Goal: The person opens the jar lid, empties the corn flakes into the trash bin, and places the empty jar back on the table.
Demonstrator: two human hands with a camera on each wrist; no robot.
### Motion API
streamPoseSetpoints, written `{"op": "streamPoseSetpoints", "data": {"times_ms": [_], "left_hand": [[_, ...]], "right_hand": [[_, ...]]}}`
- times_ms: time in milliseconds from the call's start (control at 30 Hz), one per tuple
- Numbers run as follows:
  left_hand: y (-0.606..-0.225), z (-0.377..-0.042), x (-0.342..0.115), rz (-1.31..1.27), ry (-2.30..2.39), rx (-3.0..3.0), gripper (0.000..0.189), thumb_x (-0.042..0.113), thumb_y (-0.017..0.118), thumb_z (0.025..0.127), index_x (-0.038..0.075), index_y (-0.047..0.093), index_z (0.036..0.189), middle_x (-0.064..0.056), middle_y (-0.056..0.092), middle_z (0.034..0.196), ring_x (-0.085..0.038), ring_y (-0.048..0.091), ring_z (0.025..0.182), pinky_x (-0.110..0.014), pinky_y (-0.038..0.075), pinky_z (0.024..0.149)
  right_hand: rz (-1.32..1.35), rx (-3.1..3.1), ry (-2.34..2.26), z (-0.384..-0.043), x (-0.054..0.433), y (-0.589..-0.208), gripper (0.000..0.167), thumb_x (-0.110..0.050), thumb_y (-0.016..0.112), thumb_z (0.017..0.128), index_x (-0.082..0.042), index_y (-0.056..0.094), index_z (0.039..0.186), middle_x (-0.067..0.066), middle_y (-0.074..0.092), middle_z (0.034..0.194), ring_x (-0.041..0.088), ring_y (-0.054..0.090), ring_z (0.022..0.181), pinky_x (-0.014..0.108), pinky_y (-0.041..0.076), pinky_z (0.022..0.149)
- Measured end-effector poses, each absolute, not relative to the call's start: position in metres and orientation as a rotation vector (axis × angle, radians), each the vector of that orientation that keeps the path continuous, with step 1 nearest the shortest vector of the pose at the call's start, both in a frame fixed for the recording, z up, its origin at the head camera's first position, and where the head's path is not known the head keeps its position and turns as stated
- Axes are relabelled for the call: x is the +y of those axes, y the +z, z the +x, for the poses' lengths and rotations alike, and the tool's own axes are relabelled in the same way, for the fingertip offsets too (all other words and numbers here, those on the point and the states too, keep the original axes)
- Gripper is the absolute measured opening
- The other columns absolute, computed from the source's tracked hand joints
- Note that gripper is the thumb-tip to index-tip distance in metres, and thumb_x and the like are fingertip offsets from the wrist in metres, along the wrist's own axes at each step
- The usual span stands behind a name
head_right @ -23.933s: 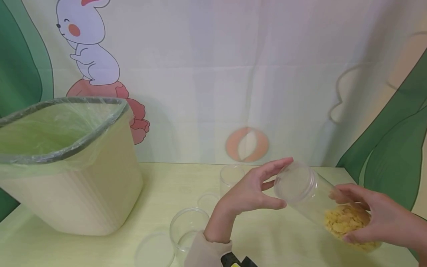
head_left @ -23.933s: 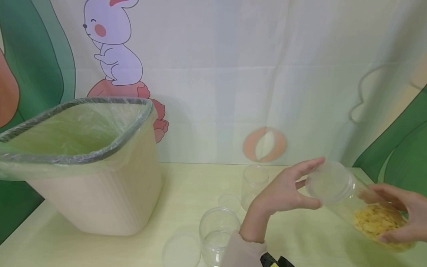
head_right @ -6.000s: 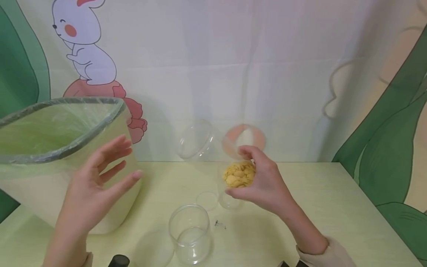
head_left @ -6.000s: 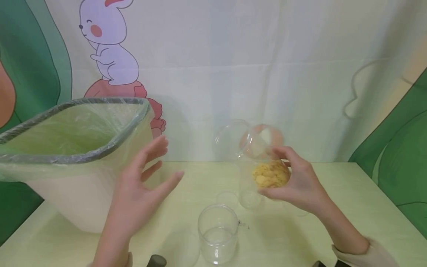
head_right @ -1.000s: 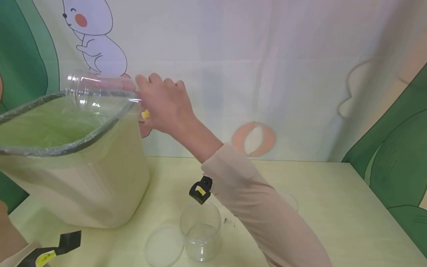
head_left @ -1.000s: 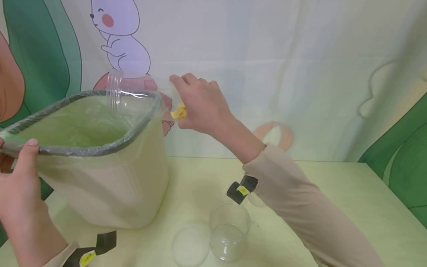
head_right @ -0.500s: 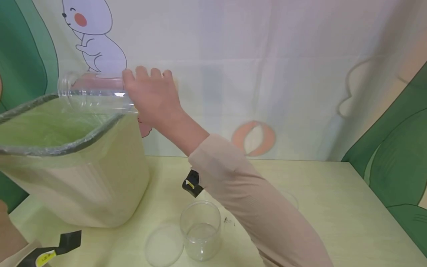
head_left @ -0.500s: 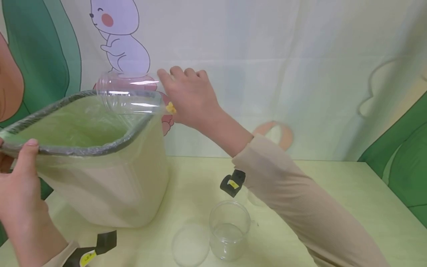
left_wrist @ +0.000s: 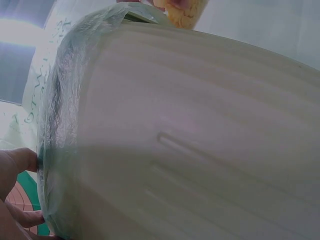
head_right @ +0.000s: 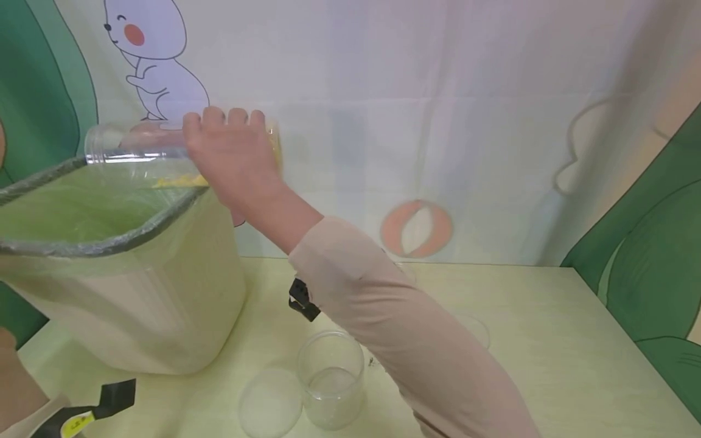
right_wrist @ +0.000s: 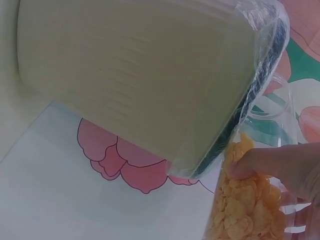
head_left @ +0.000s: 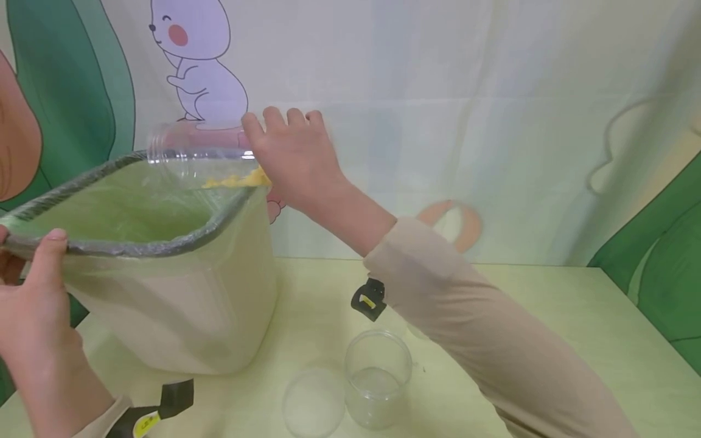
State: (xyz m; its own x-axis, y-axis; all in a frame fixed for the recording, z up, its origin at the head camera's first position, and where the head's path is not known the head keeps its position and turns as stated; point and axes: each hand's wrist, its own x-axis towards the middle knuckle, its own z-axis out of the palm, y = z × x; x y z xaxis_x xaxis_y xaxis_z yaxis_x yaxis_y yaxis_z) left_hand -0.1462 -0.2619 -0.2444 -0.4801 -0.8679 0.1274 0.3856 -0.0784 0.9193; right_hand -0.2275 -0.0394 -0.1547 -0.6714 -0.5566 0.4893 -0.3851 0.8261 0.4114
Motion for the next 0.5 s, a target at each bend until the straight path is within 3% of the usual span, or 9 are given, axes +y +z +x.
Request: {"op": "streamPoseSetpoints", "data": {"times_ms": [167, 267, 367, 433, 500], "left_hand": [[-0.245, -0.146, -0.262, 0.593, -1.714, -1.259, 0.053, 0.014, 0.069, 0.080, 0.021, 0.048, 0.127, 0.008, 0.044, 0.123, -0.002, 0.039, 0.114, -0.009, 0.029, 0.095], [-0.246, -0.146, -0.262, 0.592, -1.736, -1.240, 0.053, 0.013, 0.070, 0.079, 0.021, 0.048, 0.126, 0.008, 0.044, 0.123, -0.002, 0.040, 0.114, -0.009, 0.030, 0.094], [-0.247, -0.146, -0.263, 0.578, -1.753, -1.215, 0.053, 0.011, 0.071, 0.078, 0.020, 0.049, 0.125, 0.007, 0.045, 0.122, -0.003, 0.040, 0.113, -0.009, 0.032, 0.093], [-0.248, -0.147, -0.265, 0.582, -1.750, -1.216, 0.053, 0.011, 0.072, 0.077, 0.021, 0.049, 0.125, 0.007, 0.044, 0.122, -0.003, 0.040, 0.113, -0.009, 0.032, 0.094], [-0.249, -0.147, -0.267, 0.587, -1.737, -1.231, 0.054, 0.012, 0.072, 0.077, 0.021, 0.049, 0.125, 0.008, 0.044, 0.123, -0.003, 0.040, 0.114, -0.010, 0.031, 0.095]], "right_hand": [[0.687, -2.348, -0.421, -0.225, -0.045, -0.155, 0.104, -0.054, 0.085, 0.043, -0.015, 0.039, 0.127, 0.000, 0.051, 0.109, 0.024, 0.052, 0.096, 0.036, 0.042, 0.084], [0.688, -2.311, -0.453, -0.225, -0.049, -0.157, 0.104, -0.052, 0.086, 0.041, -0.014, 0.040, 0.126, 0.000, 0.051, 0.108, 0.023, 0.051, 0.094, 0.035, 0.042, 0.083], [0.696, -2.281, -0.482, -0.224, -0.053, -0.158, 0.094, -0.044, 0.086, 0.048, -0.014, 0.040, 0.124, 0.001, 0.051, 0.106, 0.022, 0.050, 0.092, 0.033, 0.041, 0.081], [0.704, -2.234, -0.477, -0.224, -0.056, -0.159, 0.068, -0.029, 0.077, 0.066, -0.013, 0.043, 0.122, 0.001, 0.052, 0.103, 0.022, 0.050, 0.090, 0.032, 0.040, 0.078], [0.710, -2.163, -0.454, -0.224, -0.059, -0.161, 0.041, -0.015, 0.061, 0.079, -0.013, 0.047, 0.117, 0.001, 0.053, 0.099, 0.022, 0.051, 0.087, 0.031, 0.041, 0.077]]}}
